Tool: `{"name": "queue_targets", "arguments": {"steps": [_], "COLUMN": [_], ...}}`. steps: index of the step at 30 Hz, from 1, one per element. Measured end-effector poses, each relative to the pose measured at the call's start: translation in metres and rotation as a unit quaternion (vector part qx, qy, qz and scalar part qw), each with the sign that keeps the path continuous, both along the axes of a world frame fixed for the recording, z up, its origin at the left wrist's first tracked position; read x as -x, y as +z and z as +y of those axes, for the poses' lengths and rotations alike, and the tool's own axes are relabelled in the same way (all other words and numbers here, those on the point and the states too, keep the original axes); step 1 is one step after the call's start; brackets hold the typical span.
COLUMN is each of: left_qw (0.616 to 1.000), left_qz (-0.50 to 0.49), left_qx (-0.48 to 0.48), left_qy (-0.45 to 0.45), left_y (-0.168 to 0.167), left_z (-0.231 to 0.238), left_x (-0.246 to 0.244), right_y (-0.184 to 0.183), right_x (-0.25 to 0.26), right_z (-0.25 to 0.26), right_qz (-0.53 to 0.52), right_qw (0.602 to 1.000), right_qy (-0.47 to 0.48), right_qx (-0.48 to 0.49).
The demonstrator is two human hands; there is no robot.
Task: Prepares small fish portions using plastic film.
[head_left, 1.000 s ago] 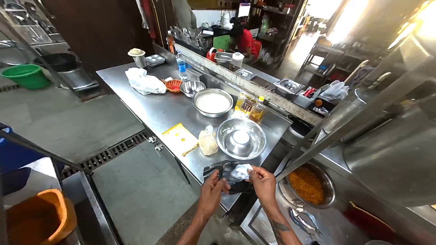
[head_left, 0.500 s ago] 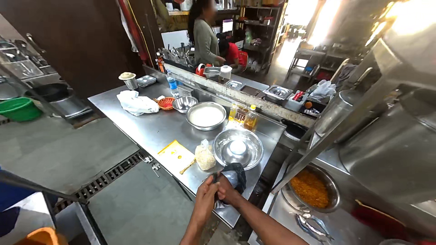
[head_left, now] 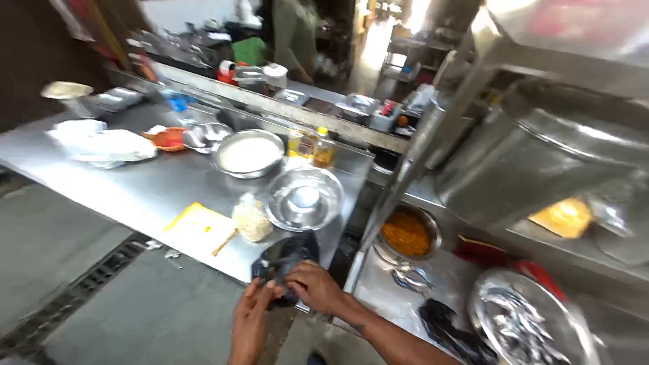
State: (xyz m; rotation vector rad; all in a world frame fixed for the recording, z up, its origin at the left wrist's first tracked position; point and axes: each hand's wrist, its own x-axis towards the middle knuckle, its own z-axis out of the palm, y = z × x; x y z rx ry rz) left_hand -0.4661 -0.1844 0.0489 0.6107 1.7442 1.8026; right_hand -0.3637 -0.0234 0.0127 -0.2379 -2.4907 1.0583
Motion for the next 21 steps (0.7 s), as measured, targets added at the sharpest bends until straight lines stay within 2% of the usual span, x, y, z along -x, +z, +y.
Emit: {"name": "queue_targets", "arguments": {"steps": [4, 7, 10, 14, 18, 21], "left_qw": [0.993, 0.972, 0.962, 0.955, 0.943, 0.938], "left_qz": [0.092, 0.172, 0.194, 0.183, 0.175, 0.197], "left_qx": [-0.020, -0.070, -0.074, -0.075, -0.081, -0.097], "left_qy": [0.064, 0.143, 0.178, 0.223, 0.271, 0.268], "left_y": [-0.024, -0.049, -0.063, -0.058, -0.043, -0.025], "left_z": [-0.008, -0.023, -0.034, -0.037, -0.029, -0.026], "left_x": [-0.024, -0.028, -0.028, -0.029, -0.008, 0.006], "right_y": [-0.018, -0.048, -0.062, -0.067, -0.064, -0.055], "right_x": [-0.085, -0.129, -0.168, -0.197, -0.207, -0.208], "right_z": [0.004, 0.005, 0.006, 0.015, 0.034, 0.043], "right_qz": [0.006, -0.026, -0.050, -0.077, -0.058, -0.056], "right_qw": [0.989, 0.971, 0.954, 0.948, 0.947, 0.942], "right_qy": [-0.133, -0.187, -0.227, -0.257, -0.288, -0.305], "right_qx": [0.063, 0.147, 0.189, 0.172, 0.133, 0.128]}}
